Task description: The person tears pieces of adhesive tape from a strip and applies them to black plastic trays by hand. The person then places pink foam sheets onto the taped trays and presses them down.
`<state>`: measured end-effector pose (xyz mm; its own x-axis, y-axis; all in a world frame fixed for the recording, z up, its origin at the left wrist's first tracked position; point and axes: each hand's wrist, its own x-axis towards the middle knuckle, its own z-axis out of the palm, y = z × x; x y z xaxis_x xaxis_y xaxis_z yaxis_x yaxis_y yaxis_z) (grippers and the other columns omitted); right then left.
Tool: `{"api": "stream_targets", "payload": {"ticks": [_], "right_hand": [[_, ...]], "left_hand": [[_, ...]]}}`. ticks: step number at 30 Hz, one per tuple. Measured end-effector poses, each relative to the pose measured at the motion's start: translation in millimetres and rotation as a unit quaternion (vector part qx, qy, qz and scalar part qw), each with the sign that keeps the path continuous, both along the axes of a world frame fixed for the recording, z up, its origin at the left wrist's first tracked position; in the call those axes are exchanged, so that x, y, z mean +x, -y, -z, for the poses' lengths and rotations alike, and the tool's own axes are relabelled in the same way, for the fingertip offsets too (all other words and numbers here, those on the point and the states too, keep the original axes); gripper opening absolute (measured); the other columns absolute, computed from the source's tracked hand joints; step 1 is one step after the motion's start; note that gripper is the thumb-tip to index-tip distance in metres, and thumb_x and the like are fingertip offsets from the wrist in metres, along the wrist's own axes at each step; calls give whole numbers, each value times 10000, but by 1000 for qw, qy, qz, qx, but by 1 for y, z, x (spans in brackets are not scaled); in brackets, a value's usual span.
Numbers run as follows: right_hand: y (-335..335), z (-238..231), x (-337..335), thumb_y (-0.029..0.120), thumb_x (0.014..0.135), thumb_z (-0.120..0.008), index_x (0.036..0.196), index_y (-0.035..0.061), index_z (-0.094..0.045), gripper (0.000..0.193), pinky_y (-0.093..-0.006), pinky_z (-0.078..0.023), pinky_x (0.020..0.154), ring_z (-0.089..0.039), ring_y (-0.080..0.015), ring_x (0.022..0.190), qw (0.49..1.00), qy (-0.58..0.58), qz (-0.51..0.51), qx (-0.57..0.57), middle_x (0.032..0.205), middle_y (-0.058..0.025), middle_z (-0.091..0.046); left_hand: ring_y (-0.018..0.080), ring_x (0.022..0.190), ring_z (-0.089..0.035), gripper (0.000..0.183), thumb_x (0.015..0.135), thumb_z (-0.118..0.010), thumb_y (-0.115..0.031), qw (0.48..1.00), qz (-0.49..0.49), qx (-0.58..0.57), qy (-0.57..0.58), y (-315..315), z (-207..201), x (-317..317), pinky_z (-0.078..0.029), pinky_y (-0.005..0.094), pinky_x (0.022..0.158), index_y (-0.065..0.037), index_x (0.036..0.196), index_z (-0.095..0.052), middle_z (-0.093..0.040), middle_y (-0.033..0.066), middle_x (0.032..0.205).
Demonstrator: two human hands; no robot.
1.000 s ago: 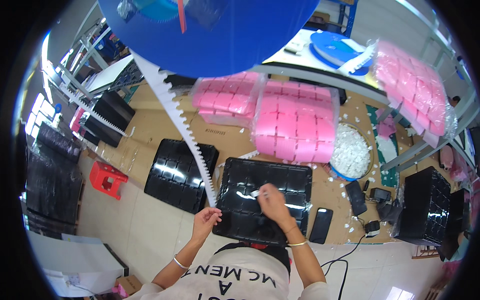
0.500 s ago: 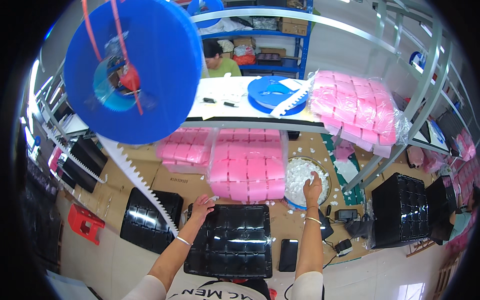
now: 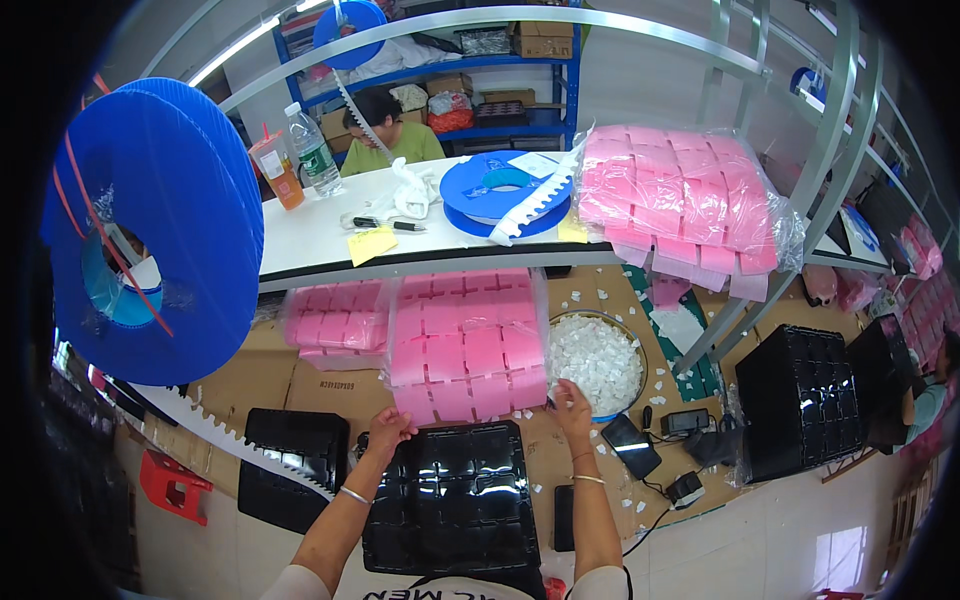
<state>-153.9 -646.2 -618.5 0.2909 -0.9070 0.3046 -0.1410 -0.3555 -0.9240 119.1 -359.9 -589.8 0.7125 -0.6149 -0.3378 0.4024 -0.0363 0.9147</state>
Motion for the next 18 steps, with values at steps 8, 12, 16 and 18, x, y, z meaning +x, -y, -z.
{"api": "stream_targets", "payload": {"ticks": [8,12,16,18], "right_hand": [[-27,-2,16,197,896,-706,1061,-31,-658,285,-307,-517,703,-628,-130,781,995,-51,-64,51,850,-91,-686],[-42,-32,30,120,869,-682,1044,-47,-641,245,-330,-512,694,-636,-181,756,996,-52,-72,1,831,-129,-673],[-48,-45,38,82,842,-674,1040,-37,-636,234,-358,-517,693,-649,-259,730,994,-60,-35,-84,837,-168,-676],[-52,-43,33,68,829,-686,1053,-34,-628,253,-386,-522,713,-659,-312,757,995,-72,-15,-61,855,-195,-674]], "left_hand": [[127,526,-629,85,927,-673,-93,987,56,93,118,-2,-14,2,-435,223,442,-19,939,-633,-641,45,699],[122,518,-631,71,924,-653,-74,983,36,75,163,-7,-14,11,-425,219,433,-7,910,-635,-630,46,687],[160,570,-660,71,908,-630,-42,970,-8,71,234,6,-13,12,-479,261,484,17,946,-644,-638,62,707],[190,606,-677,94,896,-629,-32,964,-28,73,254,10,-14,7,-506,289,518,31,963,-644,-647,82,720]]}}
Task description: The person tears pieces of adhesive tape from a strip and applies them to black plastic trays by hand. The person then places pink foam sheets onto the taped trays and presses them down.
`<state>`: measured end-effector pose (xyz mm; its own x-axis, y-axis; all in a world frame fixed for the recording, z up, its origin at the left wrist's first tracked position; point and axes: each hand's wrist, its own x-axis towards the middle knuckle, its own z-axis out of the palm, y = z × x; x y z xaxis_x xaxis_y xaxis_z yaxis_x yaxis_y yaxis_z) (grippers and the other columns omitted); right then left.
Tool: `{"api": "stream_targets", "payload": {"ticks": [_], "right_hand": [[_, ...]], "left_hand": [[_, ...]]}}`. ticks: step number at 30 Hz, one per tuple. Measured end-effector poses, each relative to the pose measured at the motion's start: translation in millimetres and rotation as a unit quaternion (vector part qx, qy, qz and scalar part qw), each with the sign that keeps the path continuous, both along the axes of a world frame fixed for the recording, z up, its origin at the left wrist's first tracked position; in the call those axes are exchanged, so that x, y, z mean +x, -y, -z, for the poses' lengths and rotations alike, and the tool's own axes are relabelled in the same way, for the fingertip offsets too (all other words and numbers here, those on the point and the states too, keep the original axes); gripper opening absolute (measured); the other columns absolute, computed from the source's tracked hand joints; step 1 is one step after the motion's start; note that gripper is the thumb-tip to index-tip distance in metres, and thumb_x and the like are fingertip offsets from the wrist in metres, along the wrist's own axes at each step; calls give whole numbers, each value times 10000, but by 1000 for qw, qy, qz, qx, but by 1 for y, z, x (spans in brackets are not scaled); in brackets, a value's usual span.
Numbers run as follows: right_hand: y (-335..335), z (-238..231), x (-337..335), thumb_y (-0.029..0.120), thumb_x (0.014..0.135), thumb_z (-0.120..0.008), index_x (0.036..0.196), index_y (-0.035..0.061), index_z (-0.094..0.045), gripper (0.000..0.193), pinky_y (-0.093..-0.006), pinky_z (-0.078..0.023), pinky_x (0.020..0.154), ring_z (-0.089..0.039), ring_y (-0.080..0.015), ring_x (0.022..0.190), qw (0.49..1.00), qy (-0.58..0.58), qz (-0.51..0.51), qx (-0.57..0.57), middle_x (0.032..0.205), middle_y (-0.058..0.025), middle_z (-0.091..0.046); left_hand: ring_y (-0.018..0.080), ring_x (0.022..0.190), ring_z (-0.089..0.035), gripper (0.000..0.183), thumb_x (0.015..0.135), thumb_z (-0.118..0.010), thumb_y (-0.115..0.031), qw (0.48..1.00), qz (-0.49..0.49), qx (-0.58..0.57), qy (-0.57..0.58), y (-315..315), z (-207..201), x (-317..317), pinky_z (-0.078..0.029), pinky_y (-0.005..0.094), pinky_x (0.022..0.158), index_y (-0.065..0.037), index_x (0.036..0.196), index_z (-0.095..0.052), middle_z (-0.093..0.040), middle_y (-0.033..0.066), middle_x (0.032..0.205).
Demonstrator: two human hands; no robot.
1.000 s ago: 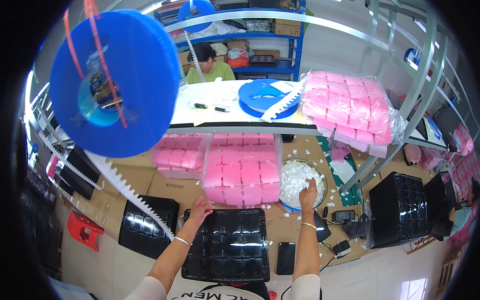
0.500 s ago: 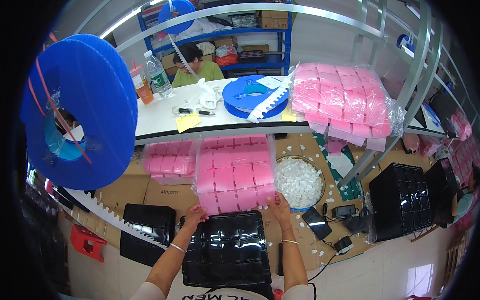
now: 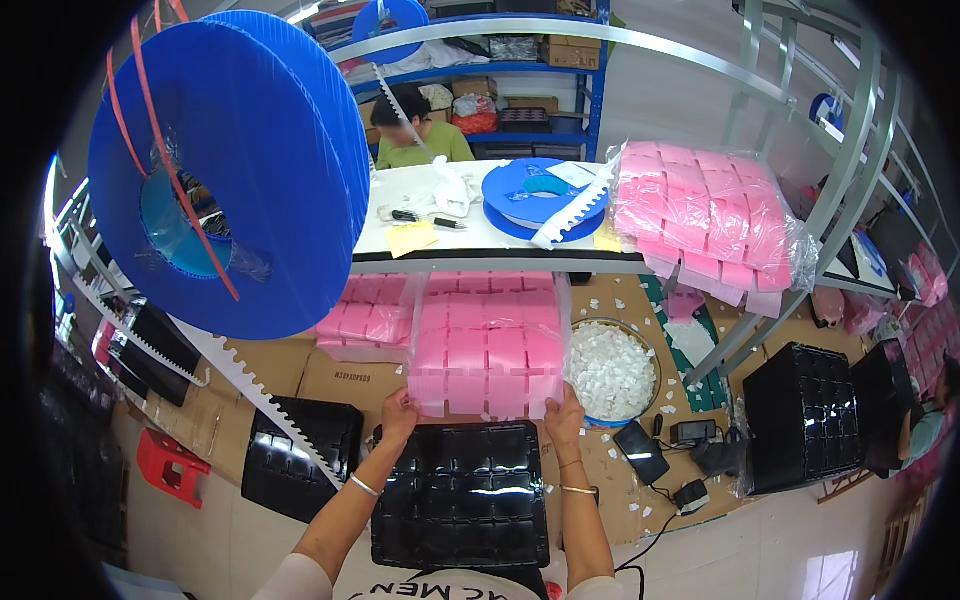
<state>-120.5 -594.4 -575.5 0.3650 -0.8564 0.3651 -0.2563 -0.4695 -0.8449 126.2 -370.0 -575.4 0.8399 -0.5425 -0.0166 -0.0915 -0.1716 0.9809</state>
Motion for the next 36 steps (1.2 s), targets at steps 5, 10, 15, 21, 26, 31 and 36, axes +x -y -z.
{"api": "stream_targets", "payload": {"ticks": [5,10,15,21,26,31,36], "right_hand": [[-13,3,-5,133,814,-742,973,-10,-632,240,-402,-499,638,-619,-292,656,996,-30,71,41,751,-153,-646],[-12,-3,-6,205,859,-724,963,-25,-626,271,-402,-486,752,-602,-286,831,985,-51,100,-130,888,-185,-613],[-38,-49,-5,205,877,-721,1016,-29,-621,290,-388,-471,822,-563,-295,931,997,-5,69,-41,1058,-191,-554],[-101,-28,-37,195,885,-712,981,-18,-630,247,-354,-476,791,-539,-244,872,995,31,35,93,1083,-162,-544],[-175,27,-89,161,900,-711,942,-1,-645,180,-222,-482,496,-543,-102,735,988,0,-21,153,1015,-73,-518],[-233,11,-129,211,922,-704,902,22,-655,196,-221,-454,475,-526,-53,566,936,-84,-41,340,691,6,-564],[-253,15,-150,225,936,-688,871,35,-641,206,-214,-427,477,-519,-38,580,937,-72,-55,338,676,12,-579]], "left_hand": [[312,743,-702,210,789,-696,12,985,-100,12,138,-5,14,3,-561,337,713,48,988,-637,-683,179,825],[240,860,-695,224,803,-717,19,996,-79,0,36,-5,0,11,-551,312,725,26,1015,-644,-680,152,952],[146,897,-657,211,839,-711,21,985,-79,-88,-122,-23,-58,-9,-529,262,737,19,1038,-641,-657,96,992],[110,855,-626,221,859,-654,68,994,-58,-89,-32,-95,-48,-45,-505,239,784,9,1071,-634,-652,39,978],[103,830,-632,212,860,-623,84,993,-82,-43,-76,-195,18,-78,-519,237,752,16,1059,-639,-656,42,948],[92,744,-622,178,855,-631,66,985,-114,60,-113,-252,20,-125,-517,229,708,25,1021,-682,-667,33,857],[87,729,-620,181,858,-640,40,981,-124,80,-129,-274,19,-151,-505,215,687,26,1033,-686,-673,37,858]]}}
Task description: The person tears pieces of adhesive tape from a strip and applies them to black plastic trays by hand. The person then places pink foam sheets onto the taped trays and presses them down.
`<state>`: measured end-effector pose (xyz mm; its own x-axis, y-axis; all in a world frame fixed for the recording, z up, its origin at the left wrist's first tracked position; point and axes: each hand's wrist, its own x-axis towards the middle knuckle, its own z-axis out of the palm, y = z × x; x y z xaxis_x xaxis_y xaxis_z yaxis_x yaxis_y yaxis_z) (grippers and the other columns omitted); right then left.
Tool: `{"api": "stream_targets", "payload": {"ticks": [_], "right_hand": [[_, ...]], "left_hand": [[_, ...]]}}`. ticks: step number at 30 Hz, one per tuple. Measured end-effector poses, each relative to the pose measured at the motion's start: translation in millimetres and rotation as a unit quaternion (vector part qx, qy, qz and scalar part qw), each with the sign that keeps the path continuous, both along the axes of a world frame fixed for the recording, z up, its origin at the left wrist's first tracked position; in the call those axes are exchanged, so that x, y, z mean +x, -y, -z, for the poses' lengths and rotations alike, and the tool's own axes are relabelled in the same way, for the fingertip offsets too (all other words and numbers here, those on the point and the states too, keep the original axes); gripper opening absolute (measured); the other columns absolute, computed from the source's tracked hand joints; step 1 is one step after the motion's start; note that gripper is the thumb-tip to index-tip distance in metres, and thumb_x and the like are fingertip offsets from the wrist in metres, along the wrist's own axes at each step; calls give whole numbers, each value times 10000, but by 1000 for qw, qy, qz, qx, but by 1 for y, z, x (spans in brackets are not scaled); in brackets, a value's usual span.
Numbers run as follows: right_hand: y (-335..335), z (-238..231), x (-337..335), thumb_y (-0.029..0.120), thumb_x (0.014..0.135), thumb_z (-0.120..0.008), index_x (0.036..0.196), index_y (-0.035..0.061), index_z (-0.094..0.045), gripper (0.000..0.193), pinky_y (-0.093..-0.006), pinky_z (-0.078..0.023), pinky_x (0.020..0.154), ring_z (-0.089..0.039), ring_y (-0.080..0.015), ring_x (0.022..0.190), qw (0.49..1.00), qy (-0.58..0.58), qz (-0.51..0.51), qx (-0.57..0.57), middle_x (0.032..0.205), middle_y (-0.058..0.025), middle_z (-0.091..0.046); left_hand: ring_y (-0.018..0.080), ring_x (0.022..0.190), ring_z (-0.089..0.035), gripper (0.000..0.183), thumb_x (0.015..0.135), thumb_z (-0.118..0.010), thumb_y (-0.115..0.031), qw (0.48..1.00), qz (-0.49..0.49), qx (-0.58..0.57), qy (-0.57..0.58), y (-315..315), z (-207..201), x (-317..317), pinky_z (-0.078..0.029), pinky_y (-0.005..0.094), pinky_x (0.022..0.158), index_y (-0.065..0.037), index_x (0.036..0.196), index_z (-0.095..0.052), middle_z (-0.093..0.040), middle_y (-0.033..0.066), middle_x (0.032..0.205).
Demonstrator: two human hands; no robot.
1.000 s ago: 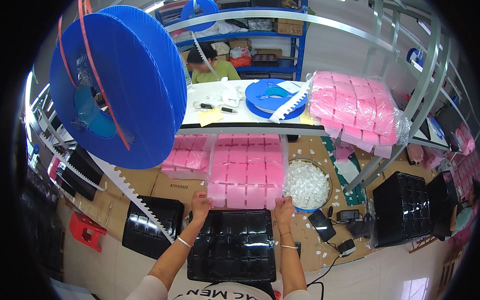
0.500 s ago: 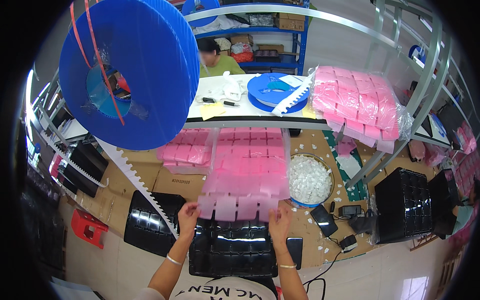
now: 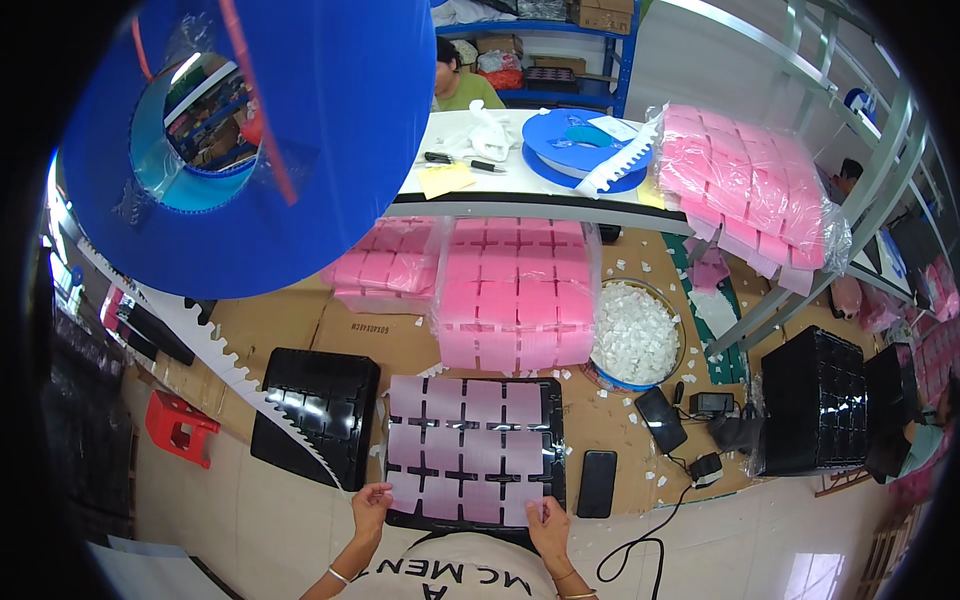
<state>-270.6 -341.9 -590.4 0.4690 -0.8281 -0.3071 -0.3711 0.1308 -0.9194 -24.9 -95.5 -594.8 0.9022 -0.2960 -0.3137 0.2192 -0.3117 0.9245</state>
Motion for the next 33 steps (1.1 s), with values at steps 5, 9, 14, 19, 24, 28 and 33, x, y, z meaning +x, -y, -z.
{"api": "stream_targets", "payload": {"ticks": [5,9,14,19,24,28,33], "right_hand": [[4,-15,-5,216,954,-667,905,33,-630,193,-220,-376,500,-488,-39,580,999,-7,-1,-44,695,20,-584],[2,-5,-3,196,956,-656,919,20,-624,183,-230,-369,529,-481,-44,599,998,-8,-1,-59,708,16,-587],[0,-1,-6,178,953,-652,926,7,-623,175,-233,-398,555,-501,-50,623,999,27,22,-37,723,7,-597],[3,7,-14,168,957,-644,950,-4,-623,173,-244,-443,600,-531,-63,662,995,-27,20,-99,767,-11,-617],[4,-4,-6,155,929,-658,987,-13,-620,182,-285,-476,655,-566,-125,710,994,-50,10,-100,824,-70,-630],[10,-33,-2,119,882,-651,1179,-8,-568,334,-372,-485,838,-590,-278,968,976,-87,-15,-198,1167,-207,-577],[45,-22,23,140,871,-662,1331,-26,-472,524,-465,-394,1017,-481,-411,1193,925,-115,-13,-363,1326,-269,-465]], "left_hand": [[83,703,-617,179,859,-634,35,1000,18,14,-14,-5,6,-14,-499,208,664,29,1030,-686,-678,42,854],[81,701,-615,180,862,-633,34,1000,10,10,-26,-3,4,-19,-496,211,651,34,1034,-684,-674,41,842],[84,708,-616,179,870,-635,28,1000,17,15,-17,-1,7,-20,-499,214,651,42,1043,-679,-671,41,844],[87,706,-615,177,886,-640,13,999,38,33,-6,0,4,-26,-506,222,658,49,1055,-672,-667,55,886],[138,802,-628,228,869,-631,32,995,58,73,37,5,-10,-26,-524,252,706,44,1094,-662,-627,93,1009],[273,1011,-603,326,842,-635,34,958,115,180,192,19,-46,-30,-516,344,848,2,1166,-636,-572,160,1100],[367,1118,-545,347,860,-636,-8,934,211,98,270,46,-43,-24,-454,407,968,-23,1206,-612,-541,204,1197]]}}
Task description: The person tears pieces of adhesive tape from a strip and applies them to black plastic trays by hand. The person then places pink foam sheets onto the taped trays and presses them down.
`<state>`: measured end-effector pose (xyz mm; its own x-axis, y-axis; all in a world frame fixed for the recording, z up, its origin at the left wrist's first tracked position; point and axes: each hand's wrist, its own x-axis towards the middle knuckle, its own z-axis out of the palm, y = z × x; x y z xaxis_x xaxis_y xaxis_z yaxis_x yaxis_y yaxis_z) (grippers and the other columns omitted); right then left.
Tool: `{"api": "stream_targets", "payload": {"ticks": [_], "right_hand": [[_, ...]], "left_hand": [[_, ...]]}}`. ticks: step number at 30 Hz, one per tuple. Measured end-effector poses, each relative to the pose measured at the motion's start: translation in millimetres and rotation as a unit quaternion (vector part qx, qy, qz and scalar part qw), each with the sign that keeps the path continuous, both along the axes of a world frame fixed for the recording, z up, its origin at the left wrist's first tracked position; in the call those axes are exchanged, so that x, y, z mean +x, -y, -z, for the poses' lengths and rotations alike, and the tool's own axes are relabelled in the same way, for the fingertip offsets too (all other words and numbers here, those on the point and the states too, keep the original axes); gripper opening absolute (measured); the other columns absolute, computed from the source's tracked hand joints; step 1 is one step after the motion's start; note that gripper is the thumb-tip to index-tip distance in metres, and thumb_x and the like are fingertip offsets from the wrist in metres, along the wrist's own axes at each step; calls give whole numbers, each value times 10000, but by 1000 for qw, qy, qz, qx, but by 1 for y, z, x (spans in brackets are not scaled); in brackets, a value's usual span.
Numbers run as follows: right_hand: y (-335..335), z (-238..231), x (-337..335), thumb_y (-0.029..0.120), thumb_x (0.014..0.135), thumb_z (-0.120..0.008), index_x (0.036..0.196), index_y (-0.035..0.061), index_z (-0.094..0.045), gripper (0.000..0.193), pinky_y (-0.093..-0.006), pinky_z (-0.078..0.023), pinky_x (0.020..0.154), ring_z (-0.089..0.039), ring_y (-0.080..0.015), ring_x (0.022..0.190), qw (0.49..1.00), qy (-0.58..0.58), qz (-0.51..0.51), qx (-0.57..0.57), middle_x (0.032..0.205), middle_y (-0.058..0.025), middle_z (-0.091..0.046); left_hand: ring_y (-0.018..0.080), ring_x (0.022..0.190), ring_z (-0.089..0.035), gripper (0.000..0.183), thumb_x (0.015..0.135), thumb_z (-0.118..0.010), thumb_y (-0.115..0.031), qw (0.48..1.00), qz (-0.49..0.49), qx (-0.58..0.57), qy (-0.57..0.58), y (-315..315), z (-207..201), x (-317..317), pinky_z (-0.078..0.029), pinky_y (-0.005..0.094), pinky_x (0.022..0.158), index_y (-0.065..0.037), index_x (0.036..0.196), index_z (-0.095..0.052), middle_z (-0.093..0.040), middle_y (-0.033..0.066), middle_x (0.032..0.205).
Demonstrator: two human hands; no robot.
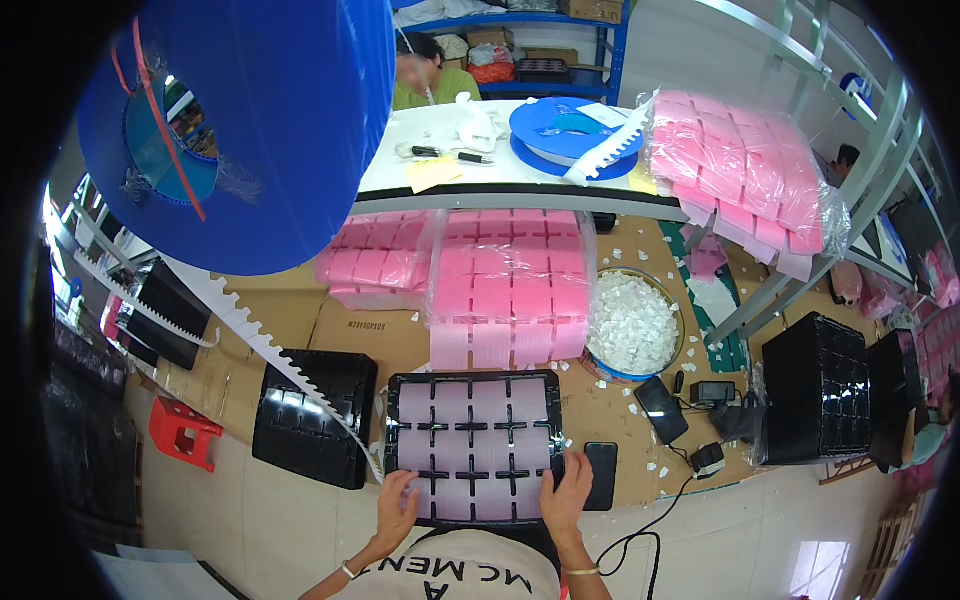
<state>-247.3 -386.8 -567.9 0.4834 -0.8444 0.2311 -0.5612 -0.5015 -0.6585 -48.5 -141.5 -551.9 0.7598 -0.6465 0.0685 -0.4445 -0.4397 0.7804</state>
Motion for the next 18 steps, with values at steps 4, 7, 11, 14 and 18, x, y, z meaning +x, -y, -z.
{"api": "stream_targets", "payload": {"ticks": [4,7,11,14,18], "right_hand": [[44,21,52,265,884,-690,1385,-33,-420,643,-508,-366,1057,-438,-447,1277,1000,11,7,-12,1381,-285,-447],[71,37,95,404,888,-684,1423,-35,-371,759,-517,-370,1062,-417,-442,1307,998,-25,45,-26,1415,-289,-422],[87,42,122,513,884,-658,1439,-36,-348,839,-509,-418,1028,-472,-439,1269,991,-107,75,3,1391,-291,-459],[95,46,125,541,907,-613,1440,-16,-350,814,-503,-473,961,-551,-456,1181,981,-128,91,116,1330,-305,-523],[97,56,125,454,944,-586,1390,38,-429,630,-515,-507,858,-628,-467,1024,989,-42,107,90,1186,-285,-624]], "left_hand": [[418,1183,-512,462,926,-634,-211,967,14,14,255,63,15,37,-422,471,1001,17,1311,-518,-489,255,1339],[453,1229,-482,713,909,-657,-420,924,-146,114,336,100,56,88,-415,524,1006,71,1371,-426,-432,296,1402],[471,1204,-523,889,863,-656,-577,936,-222,155,225,112,78,128,-459,533,961,110,1364,-396,-485,320,1355],[473,978,-656,869,863,-585,-673,949,-172,255,69,113,70,145,-525,528,832,92,1265,-492,-633,323,1116],[501,971,-639,787,904,-558,-628,964,-191,153,102,109,84,153,-516,546,809,81,1243,-519,-621,337,1100]]}}
